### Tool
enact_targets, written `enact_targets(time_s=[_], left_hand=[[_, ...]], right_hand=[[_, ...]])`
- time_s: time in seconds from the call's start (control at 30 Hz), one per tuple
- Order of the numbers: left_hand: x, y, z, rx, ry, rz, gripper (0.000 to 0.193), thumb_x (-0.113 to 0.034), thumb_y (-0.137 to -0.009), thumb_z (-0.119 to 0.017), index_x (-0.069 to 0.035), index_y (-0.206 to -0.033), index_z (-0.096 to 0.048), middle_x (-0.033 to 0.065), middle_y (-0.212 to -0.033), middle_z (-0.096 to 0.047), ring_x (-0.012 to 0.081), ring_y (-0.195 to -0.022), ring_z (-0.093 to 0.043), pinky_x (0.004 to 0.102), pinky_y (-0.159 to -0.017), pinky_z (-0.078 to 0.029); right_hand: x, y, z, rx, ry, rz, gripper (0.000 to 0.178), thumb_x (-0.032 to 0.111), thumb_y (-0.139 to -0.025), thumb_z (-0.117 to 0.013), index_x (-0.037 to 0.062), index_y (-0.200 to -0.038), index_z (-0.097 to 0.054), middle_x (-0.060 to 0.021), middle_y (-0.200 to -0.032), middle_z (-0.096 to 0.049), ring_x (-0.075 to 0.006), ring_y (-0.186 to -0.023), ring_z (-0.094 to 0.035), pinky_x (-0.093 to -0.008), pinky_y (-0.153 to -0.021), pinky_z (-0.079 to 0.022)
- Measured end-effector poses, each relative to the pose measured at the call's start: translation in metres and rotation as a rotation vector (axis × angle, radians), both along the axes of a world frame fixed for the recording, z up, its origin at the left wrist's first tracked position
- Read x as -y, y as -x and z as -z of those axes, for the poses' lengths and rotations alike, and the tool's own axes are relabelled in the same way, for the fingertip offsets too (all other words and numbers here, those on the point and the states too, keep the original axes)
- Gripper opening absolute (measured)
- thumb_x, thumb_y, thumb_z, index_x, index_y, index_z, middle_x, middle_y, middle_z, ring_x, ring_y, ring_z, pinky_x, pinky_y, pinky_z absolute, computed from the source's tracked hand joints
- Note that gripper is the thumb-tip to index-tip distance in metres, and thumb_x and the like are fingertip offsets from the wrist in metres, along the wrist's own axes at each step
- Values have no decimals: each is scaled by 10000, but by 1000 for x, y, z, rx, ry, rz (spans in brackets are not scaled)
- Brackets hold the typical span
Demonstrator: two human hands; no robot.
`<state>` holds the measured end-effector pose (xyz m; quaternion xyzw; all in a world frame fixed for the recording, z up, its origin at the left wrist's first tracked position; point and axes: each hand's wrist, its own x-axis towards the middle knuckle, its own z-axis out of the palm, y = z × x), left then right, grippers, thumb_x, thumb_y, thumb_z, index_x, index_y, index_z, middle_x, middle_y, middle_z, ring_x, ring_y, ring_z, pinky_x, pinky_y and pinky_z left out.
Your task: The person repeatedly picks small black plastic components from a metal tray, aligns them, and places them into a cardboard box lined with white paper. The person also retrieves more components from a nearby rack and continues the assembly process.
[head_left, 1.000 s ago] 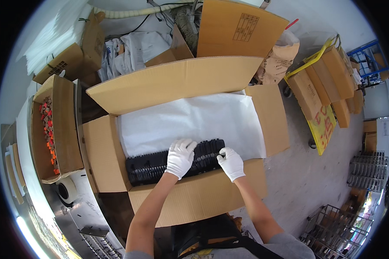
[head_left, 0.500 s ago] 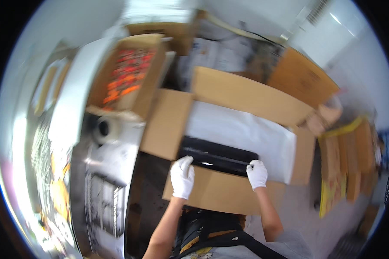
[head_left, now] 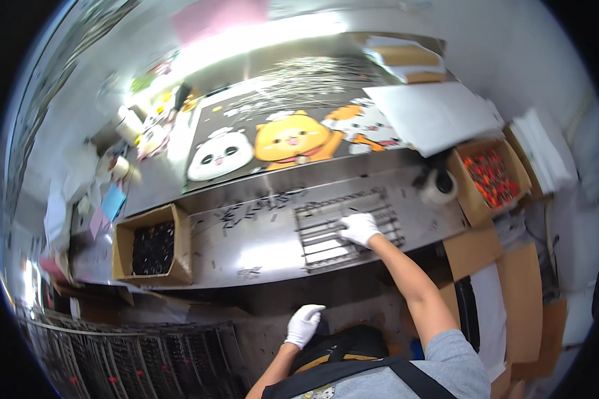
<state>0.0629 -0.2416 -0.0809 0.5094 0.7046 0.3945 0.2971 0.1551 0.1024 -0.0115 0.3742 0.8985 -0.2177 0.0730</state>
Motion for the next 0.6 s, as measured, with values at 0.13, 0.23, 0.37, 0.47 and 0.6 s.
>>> enact_targets(time_s=[0.13, 0.23, 0.37, 0.47, 0.6], left_hand=[[18, 99, -10, 416, 183, -243, 342, -64, -931, -645, -11, -1269, -647, 114, -1214, -671, 204, -1138, -649, 328, -1008, -504], [-18, 141, -45, 309, -30, -158, 658, -135, -872, -746, 9, -1443, -453, 152, -1370, -556, 244, -1248, -566, 365, -1080, -446], [-61, 189, -119, 774, -457, -46, 795, -228, -803, -839, -9, -1446, -425, 123, -1343, -576, 234, -1233, -564, 384, -1074, -444], [-41, 230, -178, 434, -475, -380, 1137, -237, -622, -877, -8, -1538, -244, 155, -1420, -451, 270, -1294, -483, 405, -1075, -425], [18, 323, -251, -397, -325, -663, 1169, -229, -565, -816, 9, -1547, -227, 178, -1294, -469, 330, -1228, -471, 452, -1055, -400]], right_hand=[[26, 31, -9, -259, 119, 37, 385, 428, -854, -653, 163, -1119, -739, -117, -1114, -723, -302, -1071, -661, -392, -900, -495], [59, 70, -37, -513, 733, 239, 305, 181, -917, -693, 6, -1166, -704, -39, -1040, -729, -130, -962, -646, -286, -889, -505], [119, 148, -73, -788, 891, -57, 322, 167, -962, -650, 21, -1249, -657, -6, -956, -701, -84, -820, -627, -251, -723, -530], [130, 202, -118, -687, 792, -81, 360, 83, -936, -638, 21, -1288, -599, -41, -1060, -689, -134, -990, -634, -295, -888, -522], [133, 244, -196, -1261, 753, -77, 307, 105, -879, -704, 18, -1171, -664, -95, -1097, -682, -155, -986, -653, -304, -882, -529]])
